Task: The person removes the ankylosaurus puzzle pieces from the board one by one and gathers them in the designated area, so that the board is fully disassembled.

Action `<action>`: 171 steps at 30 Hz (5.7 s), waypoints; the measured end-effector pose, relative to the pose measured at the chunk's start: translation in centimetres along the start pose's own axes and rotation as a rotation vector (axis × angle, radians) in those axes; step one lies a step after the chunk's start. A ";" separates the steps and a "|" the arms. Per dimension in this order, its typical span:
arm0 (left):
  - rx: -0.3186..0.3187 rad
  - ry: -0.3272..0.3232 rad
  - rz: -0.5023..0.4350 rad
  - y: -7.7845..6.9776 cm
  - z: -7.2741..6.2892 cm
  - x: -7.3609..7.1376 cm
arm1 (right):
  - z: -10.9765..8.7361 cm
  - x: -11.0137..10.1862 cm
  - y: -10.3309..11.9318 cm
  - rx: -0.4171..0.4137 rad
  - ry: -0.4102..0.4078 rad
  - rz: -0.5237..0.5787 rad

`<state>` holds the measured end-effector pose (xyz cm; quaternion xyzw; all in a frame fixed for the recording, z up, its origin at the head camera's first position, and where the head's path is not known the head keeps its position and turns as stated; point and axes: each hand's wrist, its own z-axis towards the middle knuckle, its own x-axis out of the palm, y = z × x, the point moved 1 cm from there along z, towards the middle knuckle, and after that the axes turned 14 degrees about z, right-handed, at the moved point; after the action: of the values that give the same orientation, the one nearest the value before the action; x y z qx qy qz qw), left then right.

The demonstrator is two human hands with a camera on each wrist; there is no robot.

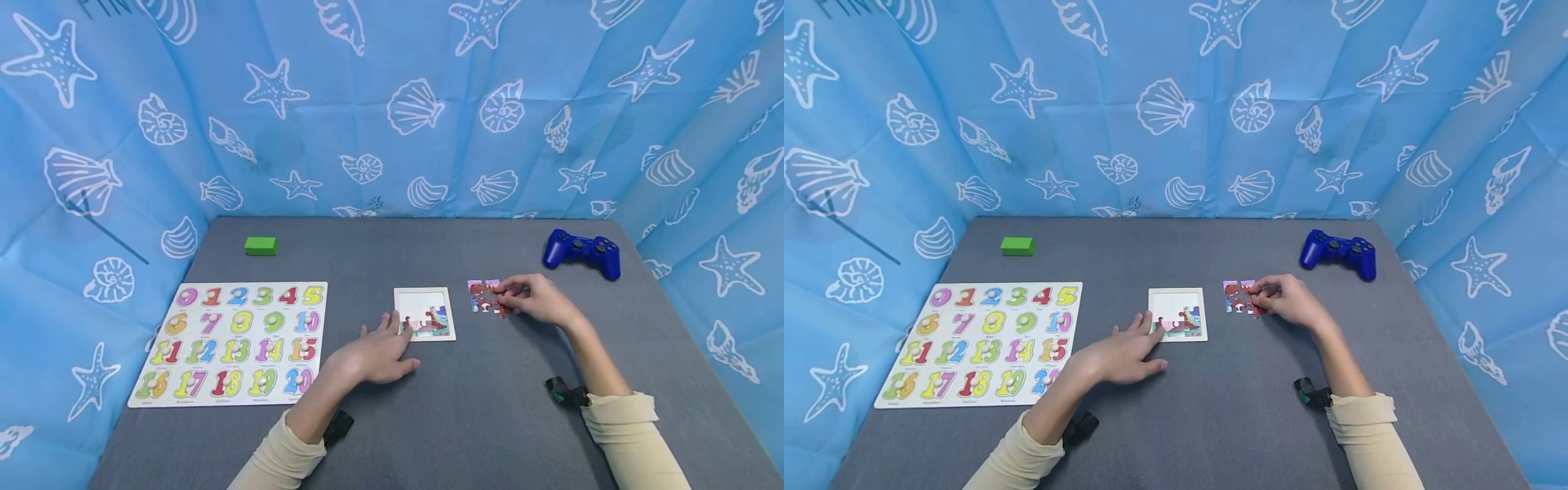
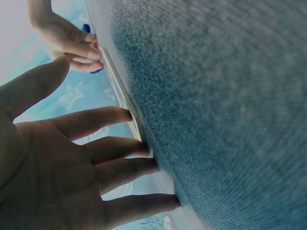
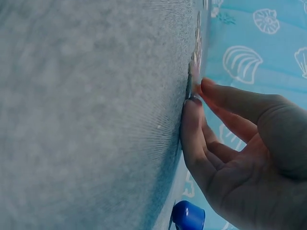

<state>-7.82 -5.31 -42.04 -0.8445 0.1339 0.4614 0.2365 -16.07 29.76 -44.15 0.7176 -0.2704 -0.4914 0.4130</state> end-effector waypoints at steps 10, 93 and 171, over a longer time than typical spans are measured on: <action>0.000 0.000 0.001 0.0 -0.1 0.0 | -0.2 0.3 0.1 -0.017 -0.034 0.037; -0.017 0.018 0.013 -0.1 0.2 0.2 | 2.8 9.2 6.2 -0.203 0.158 -0.059; 0.029 -0.014 -0.042 0.4 -0.7 -0.1 | -2.4 -0.6 1.2 -0.064 0.023 0.099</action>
<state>-7.55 -6.05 -41.80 -0.8404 0.1209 0.4603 0.2593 -14.05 30.38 -42.38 0.6955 -0.2850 -0.4702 0.4626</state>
